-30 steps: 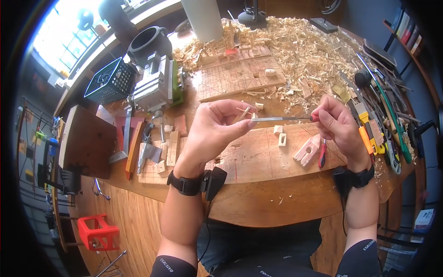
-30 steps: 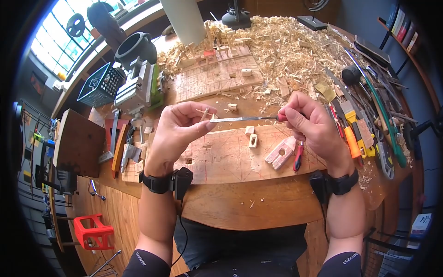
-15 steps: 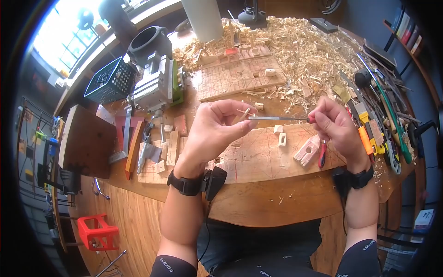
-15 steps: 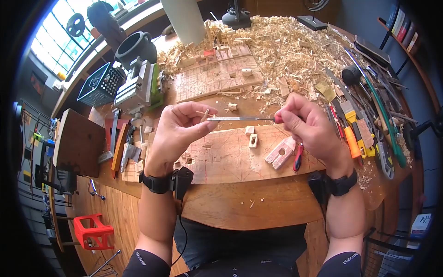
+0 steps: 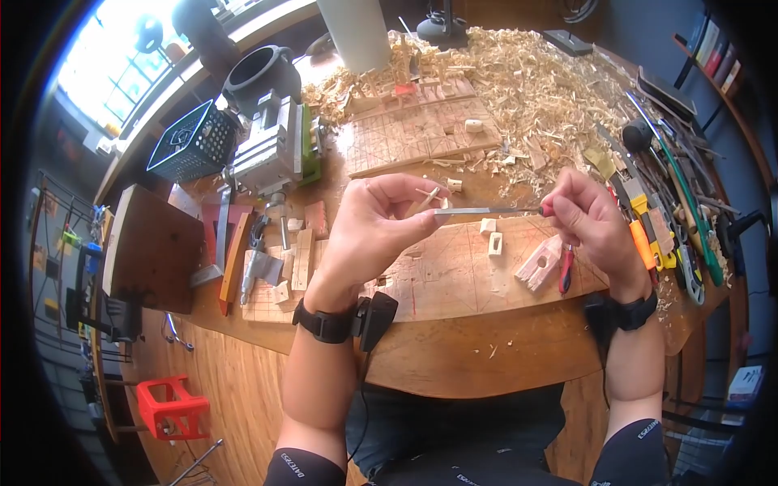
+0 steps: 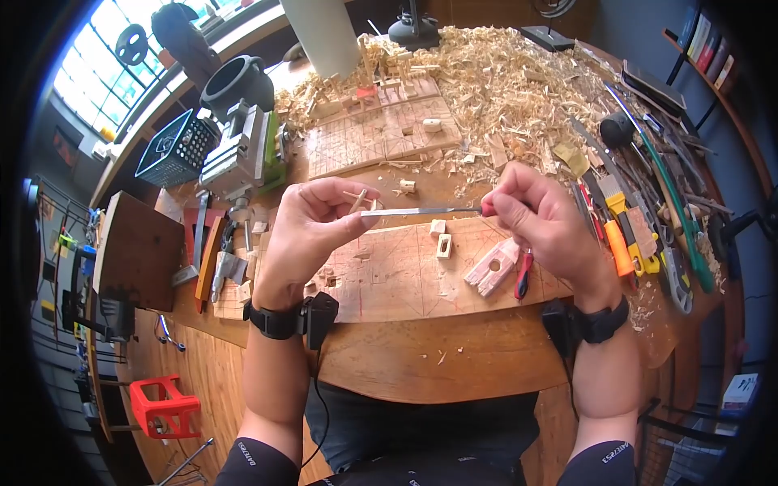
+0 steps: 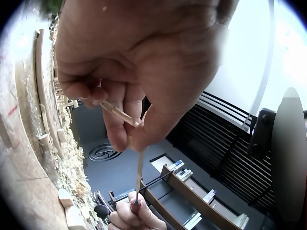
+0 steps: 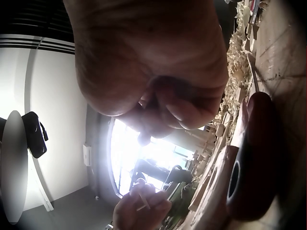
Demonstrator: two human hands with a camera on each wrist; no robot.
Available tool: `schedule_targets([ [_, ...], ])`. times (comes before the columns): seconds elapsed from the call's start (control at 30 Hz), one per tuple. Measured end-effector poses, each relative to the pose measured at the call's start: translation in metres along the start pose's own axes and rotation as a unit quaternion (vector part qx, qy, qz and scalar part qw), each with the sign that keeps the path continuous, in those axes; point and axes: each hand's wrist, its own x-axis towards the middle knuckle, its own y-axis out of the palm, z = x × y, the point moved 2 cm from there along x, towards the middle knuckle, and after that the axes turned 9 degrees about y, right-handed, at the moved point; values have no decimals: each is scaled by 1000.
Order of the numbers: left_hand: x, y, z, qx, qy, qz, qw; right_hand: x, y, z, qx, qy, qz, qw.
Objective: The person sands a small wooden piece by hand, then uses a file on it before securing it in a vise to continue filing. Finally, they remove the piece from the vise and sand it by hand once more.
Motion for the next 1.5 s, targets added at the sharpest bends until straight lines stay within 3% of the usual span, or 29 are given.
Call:
schedule_targets([
  [0.13, 1, 3, 0, 22, 14, -13, 1000, -2, -15, 5, 31, -12, -15, 999],
  [0.2, 1, 5, -1, 44, 17, -17, 999, -1, -15, 4, 106, -22, -14, 994],
  [0.27, 3, 4, -3, 222, 9, -1, 975, 0, -12, 2, 113, -35, -15, 993],
  [0.4, 2, 6, -16, 178, 65, -28, 981, -2, -3, 14, 108, -32, -41, 993],
  [0.47, -2, -2, -20, 185, 49, -34, 981, -3, -1, 17, 100, -38, -40, 993],
  [0.53, -11, -6, -25, 152, 102, -35, 982, -2, 2, 14, 90, -14, -21, 996],
  [0.63, -31, -5, -27, 106, 35, -46, 993, -5, 19, 10, 140, 20, 2, 990],
  [0.7, -40, 7, -25, 101, -4, -57, 993, -2, 28, 3, 107, -16, 29, 994],
  [0.73, -42, 11, -18, 144, 0, -57, 988, 0, 33, 2, 73, -50, 51, 995],
  [0.8, -44, 32, -19, 106, -13, -69, 992, 7, 53, 6, 17, -50, 45, 998],
  [0.9, -42, 41, -3, 144, -7, -94, 985, 8, 72, 7, 45, 54, 38, 997],
  [1.17, -47, 44, 7, 100, -12, -119, 988, 7, 88, -5, 40, 4, 40, 998],
  [1.23, -47, 48, 4, 178, 21, -117, 977, 8, 90, -8, 31, 5, 29, 999],
  [1.5, -48, 52, 8, 277, 73, -108, 952, 7, 87, -10, 45, 44, 43, 997],
])
